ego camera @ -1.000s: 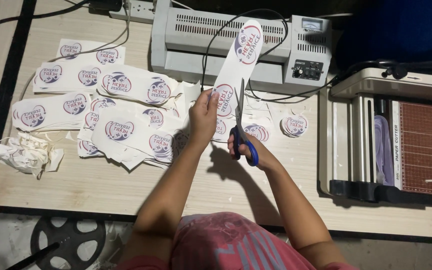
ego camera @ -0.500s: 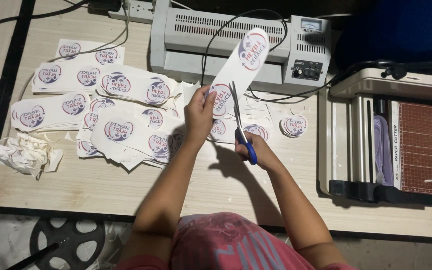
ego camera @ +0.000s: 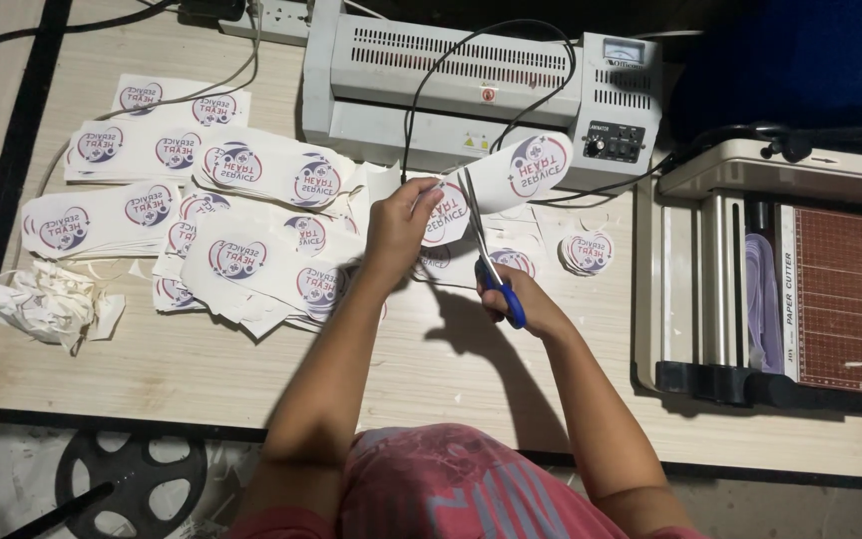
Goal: The person uses blue-handled scissors to cut out circular stickers from a sheet of white paper. They hold the paper with their left hand and cut around the printed design with their right hand, placing the finished stickers on the table.
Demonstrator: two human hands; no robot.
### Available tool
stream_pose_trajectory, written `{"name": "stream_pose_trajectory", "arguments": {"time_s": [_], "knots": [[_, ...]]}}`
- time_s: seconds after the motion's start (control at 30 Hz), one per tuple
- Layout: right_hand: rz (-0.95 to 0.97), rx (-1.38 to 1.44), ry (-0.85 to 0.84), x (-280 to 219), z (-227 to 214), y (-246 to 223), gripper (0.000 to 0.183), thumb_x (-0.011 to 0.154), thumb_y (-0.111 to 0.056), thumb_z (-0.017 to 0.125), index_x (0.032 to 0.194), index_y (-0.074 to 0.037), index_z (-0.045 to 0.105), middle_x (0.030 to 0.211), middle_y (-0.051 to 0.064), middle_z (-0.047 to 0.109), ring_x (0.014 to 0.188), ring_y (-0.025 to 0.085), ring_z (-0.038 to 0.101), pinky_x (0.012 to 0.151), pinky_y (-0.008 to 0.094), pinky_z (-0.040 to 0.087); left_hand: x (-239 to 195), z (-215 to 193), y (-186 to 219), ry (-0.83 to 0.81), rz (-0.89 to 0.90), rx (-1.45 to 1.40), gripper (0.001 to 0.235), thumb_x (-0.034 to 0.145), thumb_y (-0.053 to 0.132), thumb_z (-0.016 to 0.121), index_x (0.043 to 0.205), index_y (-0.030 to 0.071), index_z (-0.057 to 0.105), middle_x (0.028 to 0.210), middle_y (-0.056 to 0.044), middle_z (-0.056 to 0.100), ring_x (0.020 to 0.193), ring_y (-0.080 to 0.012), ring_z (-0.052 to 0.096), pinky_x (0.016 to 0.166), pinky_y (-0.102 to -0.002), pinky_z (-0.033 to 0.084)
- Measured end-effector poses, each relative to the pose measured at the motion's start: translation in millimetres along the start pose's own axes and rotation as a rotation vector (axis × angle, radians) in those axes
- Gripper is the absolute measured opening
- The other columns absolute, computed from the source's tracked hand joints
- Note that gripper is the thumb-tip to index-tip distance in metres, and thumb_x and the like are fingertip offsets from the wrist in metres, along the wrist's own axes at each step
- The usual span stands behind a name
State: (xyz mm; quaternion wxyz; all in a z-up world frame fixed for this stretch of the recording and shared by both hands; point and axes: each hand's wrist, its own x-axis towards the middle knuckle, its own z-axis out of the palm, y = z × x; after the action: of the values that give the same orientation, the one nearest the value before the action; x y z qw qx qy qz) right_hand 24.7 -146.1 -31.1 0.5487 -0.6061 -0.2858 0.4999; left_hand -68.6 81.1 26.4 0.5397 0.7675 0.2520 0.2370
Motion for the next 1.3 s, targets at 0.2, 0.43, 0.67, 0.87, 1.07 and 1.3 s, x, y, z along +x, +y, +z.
{"name": "stream_pose_trajectory", "arguments": {"time_s": [0.2,0.43,0.67,0.87,1.07,1.3], "knots": [[0.078,-0.043,0.043,0,-9,1,0.054,0.07,-0.054,0.086,0.09,-0.009,0.062,0.064,-0.004,0.051,0.052,0.008,0.049,0.045,0.025,0.039,8,-6,-22,-0.094,-0.003,-0.025,0.03,0.098,0.026,0.068,0.116,0.002,0.071,0.091,-0.011,0.078,0.08,-0.0112,0.073,0.07,-0.028,0.056],[0.145,-0.083,0.067,4,-19,30,0.051,0.074,-0.047,0.088,0.08,-0.006,0.058,0.059,-0.002,0.051,0.049,0.009,0.051,0.043,0.025,0.038,10,-3,-45,-0.173,-0.114,-0.014,0.028,0.099,0.025,0.066,0.114,0.003,0.071,0.09,-0.009,0.078,0.079,-0.0105,0.071,0.07,-0.028,0.055],[0.097,0.082,-0.095,4,-11,18,0.07,0.071,-0.072,0.075,0.098,-0.01,0.058,0.078,-0.001,0.056,0.062,0.013,0.061,0.055,0.028,0.052,12,20,-74,0.062,-0.312,-0.249,0.026,0.108,0.026,0.053,0.123,0.005,0.055,0.095,-0.009,0.071,0.083,-0.0139,0.064,0.071,-0.031,0.053],[-0.073,0.183,-0.149,10,8,8,0.081,0.077,-0.078,0.07,0.111,-0.006,0.058,0.092,0.003,0.06,0.08,0.016,0.06,0.069,0.032,0.053,-1,39,-47,0.331,-0.328,-0.478,0.029,0.108,0.028,0.046,0.125,0.004,0.048,0.105,-0.009,0.066,0.09,-0.0151,0.062,0.078,-0.032,0.053],[-0.296,0.389,0.197,37,30,-12,0.042,0.091,-0.034,0.077,0.111,-0.004,0.055,0.086,0.007,0.063,0.074,0.018,0.061,0.067,0.031,0.05,-21,67,-47,0.303,-0.16,-0.461,0.03,0.111,0.027,0.044,0.127,0.001,0.044,0.11,-0.012,0.064,0.098,-0.0174,0.064,0.085,-0.031,0.054],[-0.321,0.356,0.391,58,4,-33,0.021,0.094,-0.005,0.073,0.106,-0.001,0.057,0.083,0.007,0.063,0.07,0.017,0.062,0.065,0.032,0.05,-26,75,-54,0.127,-0.176,-0.592,0.021,0.109,0.02,0.059,0.113,0.0,0.054,0.098,-0.009,0.067,0.079,-0.0128,0.061,0.067,-0.027,0.052]]}}
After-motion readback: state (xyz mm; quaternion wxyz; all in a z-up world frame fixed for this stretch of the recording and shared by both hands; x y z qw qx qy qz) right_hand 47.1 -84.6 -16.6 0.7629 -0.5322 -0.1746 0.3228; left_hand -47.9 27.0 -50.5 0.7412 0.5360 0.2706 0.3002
